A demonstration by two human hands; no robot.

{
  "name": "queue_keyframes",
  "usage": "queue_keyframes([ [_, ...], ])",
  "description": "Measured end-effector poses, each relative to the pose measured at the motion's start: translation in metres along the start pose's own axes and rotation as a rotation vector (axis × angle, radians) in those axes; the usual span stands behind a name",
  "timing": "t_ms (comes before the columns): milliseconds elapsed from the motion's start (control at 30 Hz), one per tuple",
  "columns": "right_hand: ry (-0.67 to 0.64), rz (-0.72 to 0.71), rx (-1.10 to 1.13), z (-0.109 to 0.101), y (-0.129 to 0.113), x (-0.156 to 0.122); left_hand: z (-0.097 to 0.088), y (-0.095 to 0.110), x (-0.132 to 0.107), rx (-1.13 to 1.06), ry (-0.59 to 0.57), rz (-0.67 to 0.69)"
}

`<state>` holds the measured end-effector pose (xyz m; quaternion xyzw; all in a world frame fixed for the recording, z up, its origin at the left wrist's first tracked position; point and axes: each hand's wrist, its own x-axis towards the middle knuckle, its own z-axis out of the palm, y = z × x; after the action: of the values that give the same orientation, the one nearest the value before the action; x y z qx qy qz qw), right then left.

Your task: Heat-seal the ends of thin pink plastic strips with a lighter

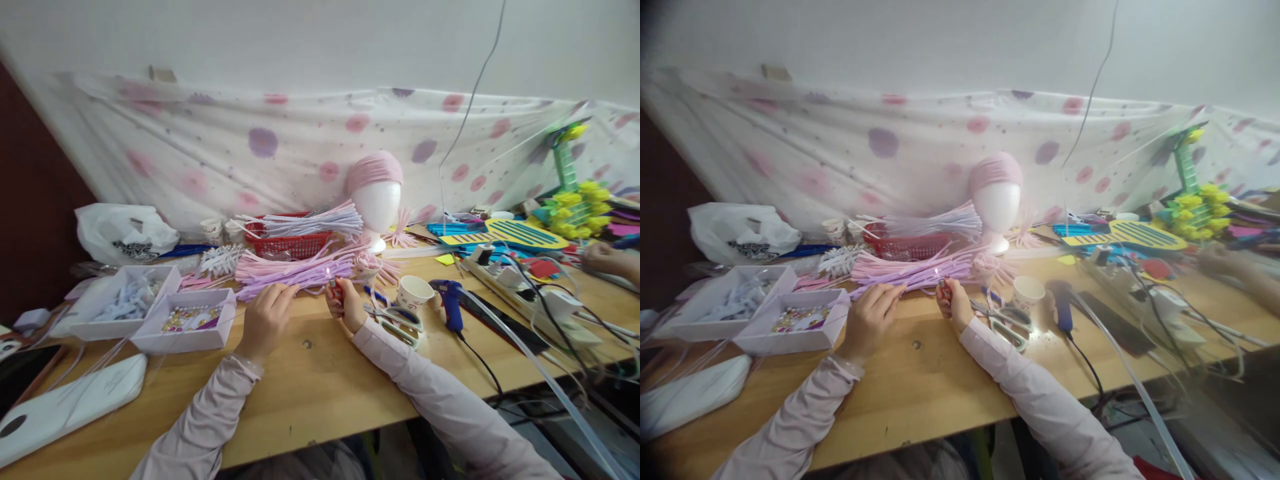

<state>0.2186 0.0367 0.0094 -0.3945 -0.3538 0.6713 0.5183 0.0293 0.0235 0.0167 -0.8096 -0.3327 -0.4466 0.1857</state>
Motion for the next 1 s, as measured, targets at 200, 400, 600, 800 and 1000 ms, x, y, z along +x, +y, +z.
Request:
queue_keyframes([
  [200, 0.065, -0.044, 0.085, -0.002, -0.007, 0.0, 0.004, -0.002, -0.001, -0.068, 0.014, -0.071],
  [400, 0.063, -0.114, 0.136, -0.004, -0.006, -0.001, 0.005, 0.0, -0.001, -0.14, 0.035, -0.137],
  [600, -0.031, -0.174, -0.022, 0.002, 0.006, 0.005, 0.007, 0.004, -0.002, -0.201, 0.04, -0.195],
  [800, 0.006, -0.423, -0.132, 0.004, 0.015, 0.007, 0.008, 0.005, -0.003, -0.165, 0.032, -0.214],
  [1000, 0.21, -0.421, 0.051, 0.002, 0.003, 0.009, 0.006, 0.007, -0.002, -0.11, 0.01, -0.24],
])
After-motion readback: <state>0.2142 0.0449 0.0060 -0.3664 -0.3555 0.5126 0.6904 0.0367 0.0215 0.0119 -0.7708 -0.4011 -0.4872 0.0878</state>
